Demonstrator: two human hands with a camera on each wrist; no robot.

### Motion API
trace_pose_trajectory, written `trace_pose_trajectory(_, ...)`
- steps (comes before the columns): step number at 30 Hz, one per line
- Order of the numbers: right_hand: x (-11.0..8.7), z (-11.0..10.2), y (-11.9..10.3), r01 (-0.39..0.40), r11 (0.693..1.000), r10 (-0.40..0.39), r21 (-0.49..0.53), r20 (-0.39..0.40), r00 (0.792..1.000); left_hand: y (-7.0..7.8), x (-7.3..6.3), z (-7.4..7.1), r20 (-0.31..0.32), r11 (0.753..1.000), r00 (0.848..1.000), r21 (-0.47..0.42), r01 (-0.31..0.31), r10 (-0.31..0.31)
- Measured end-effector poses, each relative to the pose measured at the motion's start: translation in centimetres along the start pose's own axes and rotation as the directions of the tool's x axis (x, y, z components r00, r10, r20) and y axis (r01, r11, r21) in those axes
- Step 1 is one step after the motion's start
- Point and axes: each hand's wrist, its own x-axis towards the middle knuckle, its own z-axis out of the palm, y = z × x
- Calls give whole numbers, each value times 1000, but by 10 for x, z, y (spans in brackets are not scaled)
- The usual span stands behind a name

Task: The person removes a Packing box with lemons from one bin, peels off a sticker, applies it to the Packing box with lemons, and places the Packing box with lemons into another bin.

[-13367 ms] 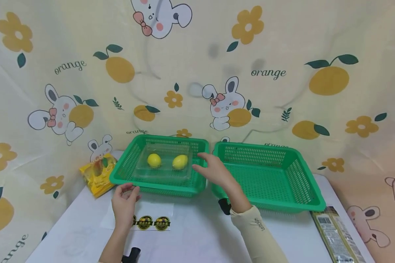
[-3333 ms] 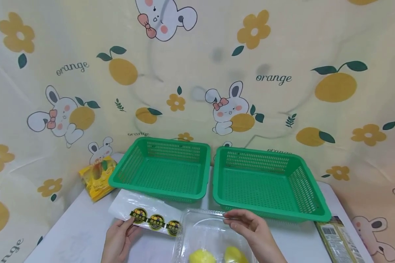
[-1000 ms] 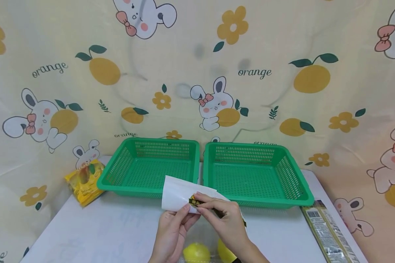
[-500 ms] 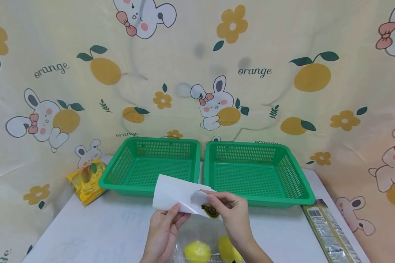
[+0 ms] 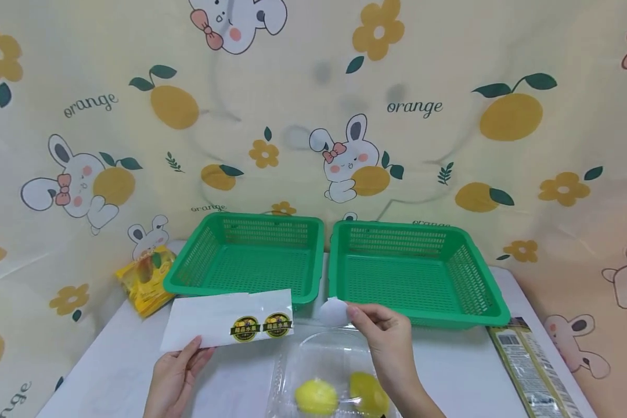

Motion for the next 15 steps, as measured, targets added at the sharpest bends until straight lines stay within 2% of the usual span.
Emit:
trace_pose_trajectory(3, -2, -3, -1, -10, 1000, 10, -4, -13, 1000, -5, 16, -16, -9, 998, 999, 49, 45, -44)
trace_pose_trajectory(8, -4, -5, -1, -28, 999, 27, -21, -30, 999, -15, 27, -38, -65, 997, 996, 22, 68, -67)
trace_pose_trajectory(12, -4, -5, -1, -28, 999, 27, -27, -36, 999, -17, 28, -44, -136, 1000, 990, -4, 25, -25)
trace_pose_trajectory(14, -5, -6, -2, -31, 999, 29, -42, -49, 998, -17, 25, -43, -159, 999, 986, -31, -44, 39)
trace_pose_trajectory(15, -5, -6, -2, -30, 998, 27, -48, -54, 998, -16, 22, -40, -195, 996, 978, -27, -80, 73)
